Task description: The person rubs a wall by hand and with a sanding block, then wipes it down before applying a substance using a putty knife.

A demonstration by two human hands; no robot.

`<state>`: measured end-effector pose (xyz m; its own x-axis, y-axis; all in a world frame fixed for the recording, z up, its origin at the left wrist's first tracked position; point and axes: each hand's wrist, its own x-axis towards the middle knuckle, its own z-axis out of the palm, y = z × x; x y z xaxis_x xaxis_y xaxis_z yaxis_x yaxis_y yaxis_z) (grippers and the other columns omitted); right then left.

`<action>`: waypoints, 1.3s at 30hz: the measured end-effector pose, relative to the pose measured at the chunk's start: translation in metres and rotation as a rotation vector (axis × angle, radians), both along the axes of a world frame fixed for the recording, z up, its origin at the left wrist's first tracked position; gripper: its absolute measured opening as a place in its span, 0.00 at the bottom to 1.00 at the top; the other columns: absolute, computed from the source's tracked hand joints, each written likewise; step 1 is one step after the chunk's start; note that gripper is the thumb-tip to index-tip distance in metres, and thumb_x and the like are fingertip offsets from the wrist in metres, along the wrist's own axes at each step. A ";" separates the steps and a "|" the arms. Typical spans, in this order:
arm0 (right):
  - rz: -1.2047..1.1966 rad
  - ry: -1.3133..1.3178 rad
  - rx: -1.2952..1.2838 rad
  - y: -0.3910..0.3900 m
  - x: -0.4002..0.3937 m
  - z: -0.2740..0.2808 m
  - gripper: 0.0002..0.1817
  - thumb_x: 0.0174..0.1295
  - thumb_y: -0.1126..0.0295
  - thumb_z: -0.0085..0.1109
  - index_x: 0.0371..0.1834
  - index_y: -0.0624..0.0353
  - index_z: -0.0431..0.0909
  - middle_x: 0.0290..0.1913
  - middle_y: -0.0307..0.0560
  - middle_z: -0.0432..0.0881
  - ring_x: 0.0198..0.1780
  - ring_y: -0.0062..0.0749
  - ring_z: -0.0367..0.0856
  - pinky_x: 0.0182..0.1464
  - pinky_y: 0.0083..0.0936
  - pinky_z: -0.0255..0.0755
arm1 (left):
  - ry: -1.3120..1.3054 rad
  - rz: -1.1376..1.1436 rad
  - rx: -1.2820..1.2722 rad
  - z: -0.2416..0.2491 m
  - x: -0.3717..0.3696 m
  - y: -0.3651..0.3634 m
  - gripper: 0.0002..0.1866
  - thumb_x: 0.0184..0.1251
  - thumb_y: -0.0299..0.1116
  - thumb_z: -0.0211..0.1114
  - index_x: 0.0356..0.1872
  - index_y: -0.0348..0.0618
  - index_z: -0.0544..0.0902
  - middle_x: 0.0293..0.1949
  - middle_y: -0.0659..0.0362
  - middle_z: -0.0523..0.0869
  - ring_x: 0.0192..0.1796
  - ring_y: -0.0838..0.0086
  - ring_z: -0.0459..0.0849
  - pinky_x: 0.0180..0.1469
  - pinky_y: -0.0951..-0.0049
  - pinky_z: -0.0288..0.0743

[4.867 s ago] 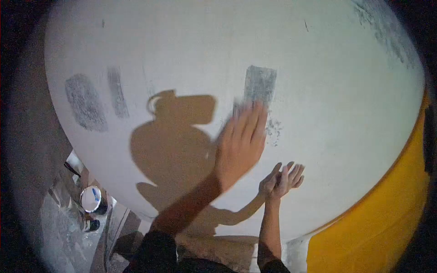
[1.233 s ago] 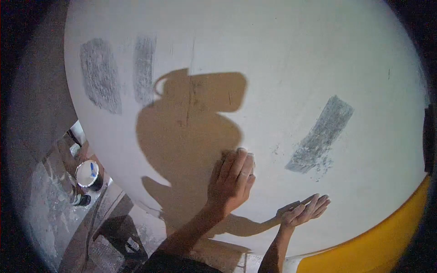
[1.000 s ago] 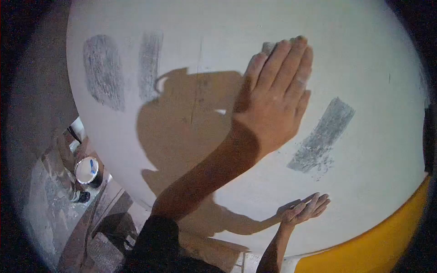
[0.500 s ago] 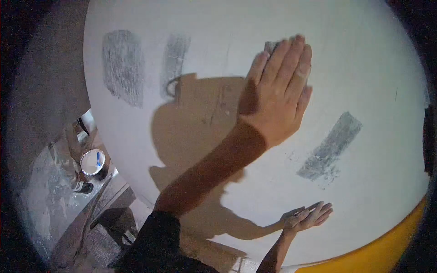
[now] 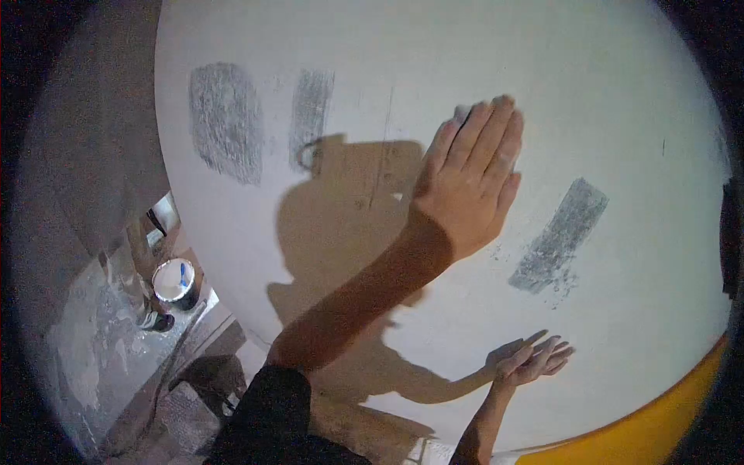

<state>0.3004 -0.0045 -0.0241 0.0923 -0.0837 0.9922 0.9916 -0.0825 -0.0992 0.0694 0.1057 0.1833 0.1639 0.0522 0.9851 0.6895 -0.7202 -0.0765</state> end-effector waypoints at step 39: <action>-0.282 -0.307 -0.337 0.050 -0.087 0.138 0.28 0.61 0.51 0.45 0.64 0.48 0.69 0.70 0.53 0.59 0.73 0.49 0.48 0.72 0.46 0.30 | 0.213 0.019 -0.195 -0.152 -0.068 0.020 0.31 0.58 0.42 0.59 0.61 0.37 0.68 0.63 0.46 0.68 0.63 0.56 0.68 0.61 0.53 0.62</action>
<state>0.2136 0.0455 0.1136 -0.1863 0.2648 0.9461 0.9058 -0.3267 0.2698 0.0016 0.1254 0.0316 0.3631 0.2427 0.8996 0.6864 -0.7225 -0.0822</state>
